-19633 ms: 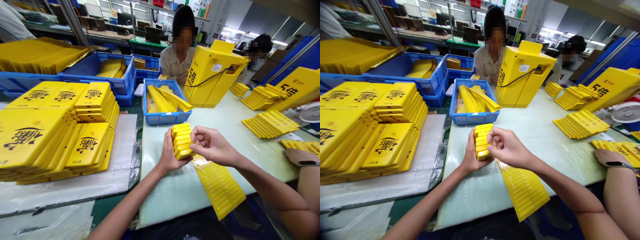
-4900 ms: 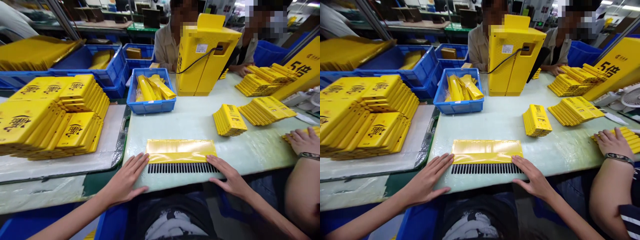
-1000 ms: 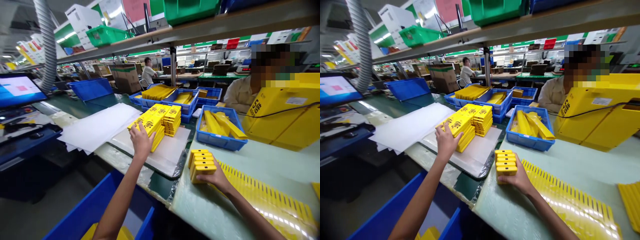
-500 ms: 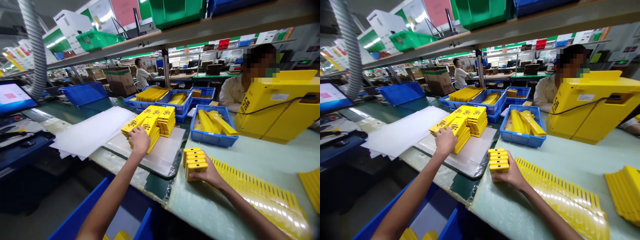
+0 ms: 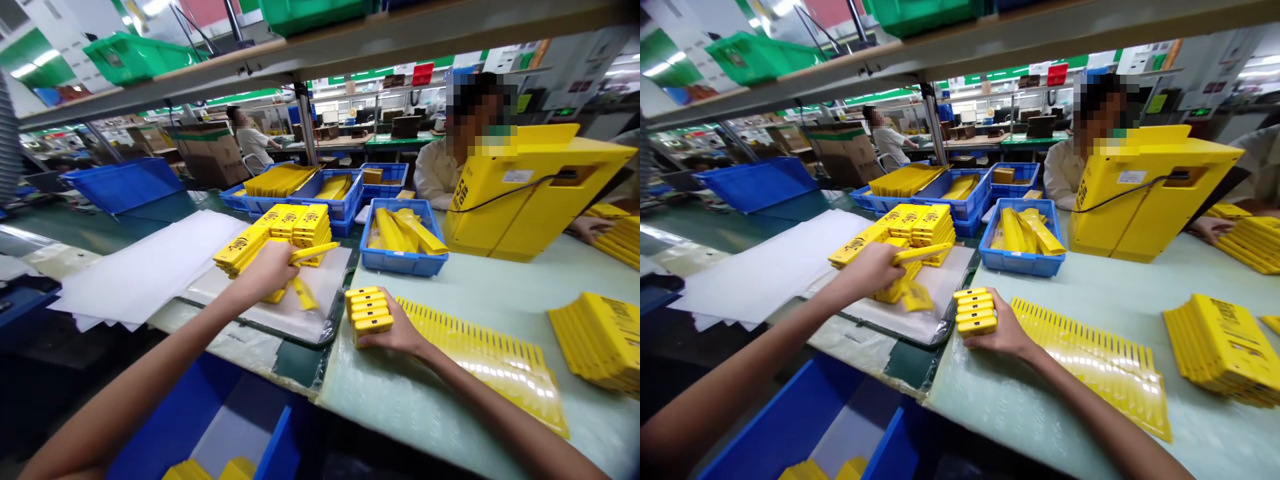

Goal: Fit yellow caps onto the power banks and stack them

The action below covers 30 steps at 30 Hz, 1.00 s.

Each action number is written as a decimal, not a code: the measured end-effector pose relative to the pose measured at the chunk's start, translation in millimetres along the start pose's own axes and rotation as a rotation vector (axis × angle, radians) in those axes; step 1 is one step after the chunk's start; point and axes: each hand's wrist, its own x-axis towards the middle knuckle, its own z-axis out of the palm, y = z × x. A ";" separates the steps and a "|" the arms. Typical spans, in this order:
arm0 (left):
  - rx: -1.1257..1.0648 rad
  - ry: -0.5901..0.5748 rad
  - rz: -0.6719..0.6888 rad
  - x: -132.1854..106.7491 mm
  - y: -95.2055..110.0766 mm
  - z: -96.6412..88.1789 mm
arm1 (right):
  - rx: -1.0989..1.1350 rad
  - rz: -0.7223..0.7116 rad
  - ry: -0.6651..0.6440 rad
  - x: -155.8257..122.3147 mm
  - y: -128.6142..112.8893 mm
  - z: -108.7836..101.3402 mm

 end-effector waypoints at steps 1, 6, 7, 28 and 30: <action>-0.078 -0.009 -0.004 1.8 10.1 18.5 | -0.001 -0.010 0.013 0.0 1.7 0.5; -0.375 0.071 -0.148 -6.1 64.7 143.0 | 0.046 -0.043 0.239 3.7 16.8 5.2; -0.430 0.105 -0.179 -7.6 71.8 162.8 | 0.044 -0.041 0.255 5.2 19.4 5.9; -0.992 -0.049 -0.382 -62.9 55.0 171.5 | 0.080 -0.030 0.324 14.9 19.6 9.0; -0.974 -0.178 -0.356 -88.6 44.7 163.0 | 0.116 -0.012 0.304 15.5 18.2 9.3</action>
